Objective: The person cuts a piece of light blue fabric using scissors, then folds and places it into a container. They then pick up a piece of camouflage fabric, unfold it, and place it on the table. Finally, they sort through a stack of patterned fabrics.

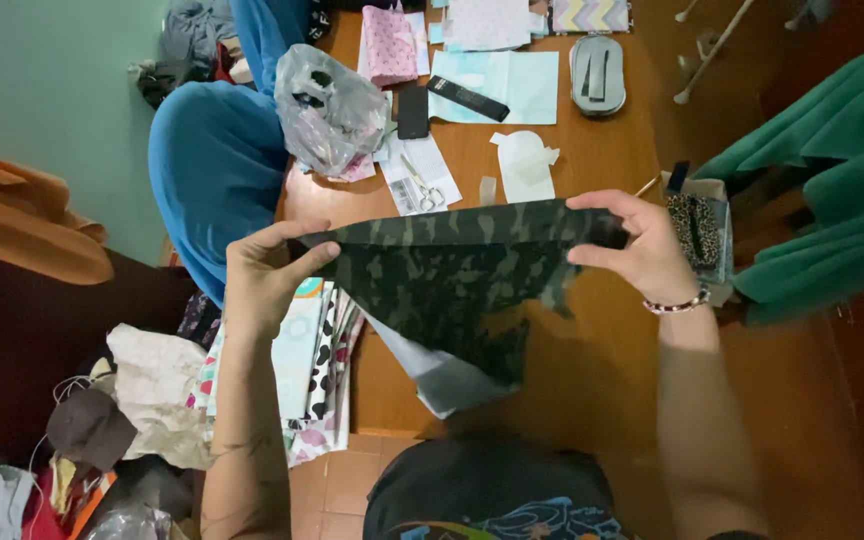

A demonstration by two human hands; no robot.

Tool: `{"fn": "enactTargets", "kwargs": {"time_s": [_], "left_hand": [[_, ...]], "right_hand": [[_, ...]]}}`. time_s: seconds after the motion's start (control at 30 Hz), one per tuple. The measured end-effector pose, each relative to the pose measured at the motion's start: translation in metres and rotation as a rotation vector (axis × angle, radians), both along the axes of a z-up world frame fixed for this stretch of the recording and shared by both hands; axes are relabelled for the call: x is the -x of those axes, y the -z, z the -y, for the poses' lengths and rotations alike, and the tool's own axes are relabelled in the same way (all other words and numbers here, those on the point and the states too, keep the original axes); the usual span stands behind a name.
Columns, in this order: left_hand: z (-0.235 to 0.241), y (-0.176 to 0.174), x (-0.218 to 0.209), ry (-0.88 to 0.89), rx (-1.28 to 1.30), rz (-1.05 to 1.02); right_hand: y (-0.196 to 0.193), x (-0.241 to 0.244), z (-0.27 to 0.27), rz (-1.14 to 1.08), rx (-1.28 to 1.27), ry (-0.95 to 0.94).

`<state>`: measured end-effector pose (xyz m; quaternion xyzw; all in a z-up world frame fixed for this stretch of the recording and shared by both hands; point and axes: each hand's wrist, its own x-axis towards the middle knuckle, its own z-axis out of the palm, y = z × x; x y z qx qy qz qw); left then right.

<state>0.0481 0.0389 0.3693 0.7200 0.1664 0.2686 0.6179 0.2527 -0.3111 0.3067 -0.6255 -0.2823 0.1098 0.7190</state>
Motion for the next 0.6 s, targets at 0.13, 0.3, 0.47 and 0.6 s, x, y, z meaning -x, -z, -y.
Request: {"fn": "enactTargets", "kwargs": {"time_s": [0.13,0.3,0.47,0.6], "left_hand": [[0.002,-0.008,-0.002,-0.029,-0.293,-0.099],[-0.008,0.003,-0.01,-0.02,-0.457,-0.101],[-0.005,-0.007,-0.013,0.002,-0.414,-0.086],[-0.005,-0.021,-0.017,-0.02,-0.552,-0.033]], "right_hand": [[-0.03,0.013,-0.002,0.331,0.36,0.072],[-0.027,0.011,0.0,0.509,0.526,0.124],[-0.007,0.004,0.002,0.408,0.571,0.183],[-0.033,-0.002,0.002,0.544,0.593,0.307]]}}
